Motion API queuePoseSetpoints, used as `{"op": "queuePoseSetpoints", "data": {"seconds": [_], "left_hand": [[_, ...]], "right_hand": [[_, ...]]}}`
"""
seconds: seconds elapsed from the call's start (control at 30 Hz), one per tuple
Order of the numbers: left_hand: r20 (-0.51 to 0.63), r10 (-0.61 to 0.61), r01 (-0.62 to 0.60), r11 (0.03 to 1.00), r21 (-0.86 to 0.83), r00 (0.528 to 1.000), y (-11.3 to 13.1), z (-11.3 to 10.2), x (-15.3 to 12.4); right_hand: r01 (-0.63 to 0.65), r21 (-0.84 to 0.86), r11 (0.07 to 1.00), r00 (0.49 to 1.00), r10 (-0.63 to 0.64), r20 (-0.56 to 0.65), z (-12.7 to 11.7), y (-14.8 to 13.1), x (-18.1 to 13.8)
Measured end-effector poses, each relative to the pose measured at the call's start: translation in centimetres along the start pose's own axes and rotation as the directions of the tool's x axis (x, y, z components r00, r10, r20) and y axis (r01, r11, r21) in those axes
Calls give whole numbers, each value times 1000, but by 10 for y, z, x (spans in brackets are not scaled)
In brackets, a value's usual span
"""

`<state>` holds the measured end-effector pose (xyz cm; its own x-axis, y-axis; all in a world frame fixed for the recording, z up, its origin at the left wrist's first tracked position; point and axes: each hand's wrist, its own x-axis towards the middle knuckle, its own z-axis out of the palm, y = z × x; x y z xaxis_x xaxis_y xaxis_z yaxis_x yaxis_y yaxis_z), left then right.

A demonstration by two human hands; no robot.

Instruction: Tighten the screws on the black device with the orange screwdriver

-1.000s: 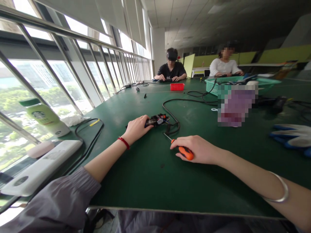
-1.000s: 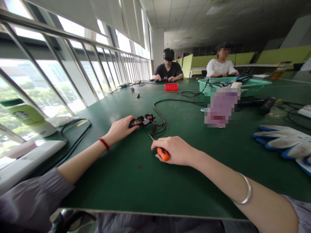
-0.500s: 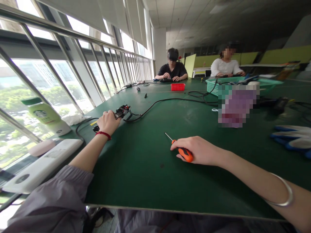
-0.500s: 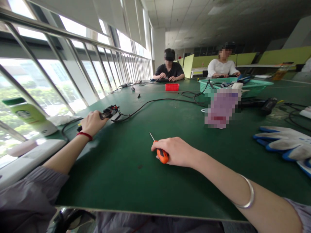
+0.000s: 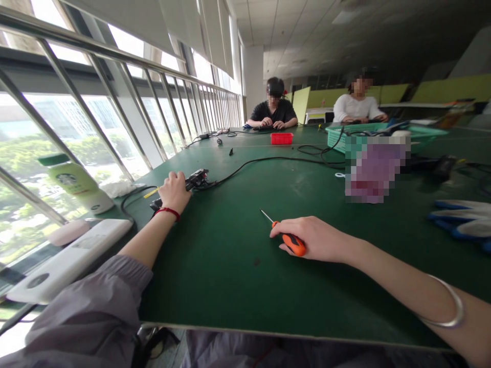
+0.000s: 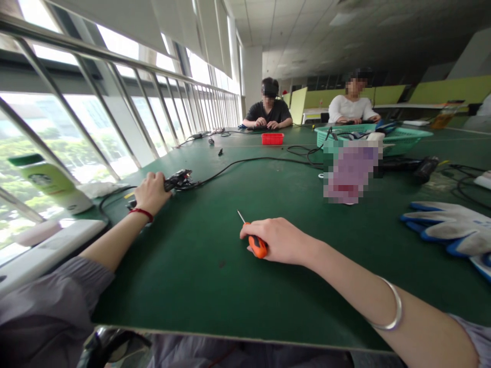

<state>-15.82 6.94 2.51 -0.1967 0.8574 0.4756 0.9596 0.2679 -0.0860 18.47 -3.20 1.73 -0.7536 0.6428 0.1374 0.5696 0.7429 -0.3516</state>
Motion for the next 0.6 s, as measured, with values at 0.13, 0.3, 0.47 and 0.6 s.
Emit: {"op": "queuePoseSetpoints", "data": {"seconds": [0.13,0.3,0.47,0.6], "left_hand": [[-52,-3,2,1000,-29,999,-1,-1,-1],[-186,-10,-4,997,-74,983,4,-13,-4],[-262,193,-230,966,-117,945,24,-23,-13],[-208,697,-725,677,-124,686,59,-23,-31]], "right_hand": [[5,15,1000,1000,-5,-4,0,0,-1],[-39,38,999,989,44,-139,5,2,2],[-139,156,978,913,187,-361,9,11,8],[-187,231,955,767,289,-573,8,17,10]]}}
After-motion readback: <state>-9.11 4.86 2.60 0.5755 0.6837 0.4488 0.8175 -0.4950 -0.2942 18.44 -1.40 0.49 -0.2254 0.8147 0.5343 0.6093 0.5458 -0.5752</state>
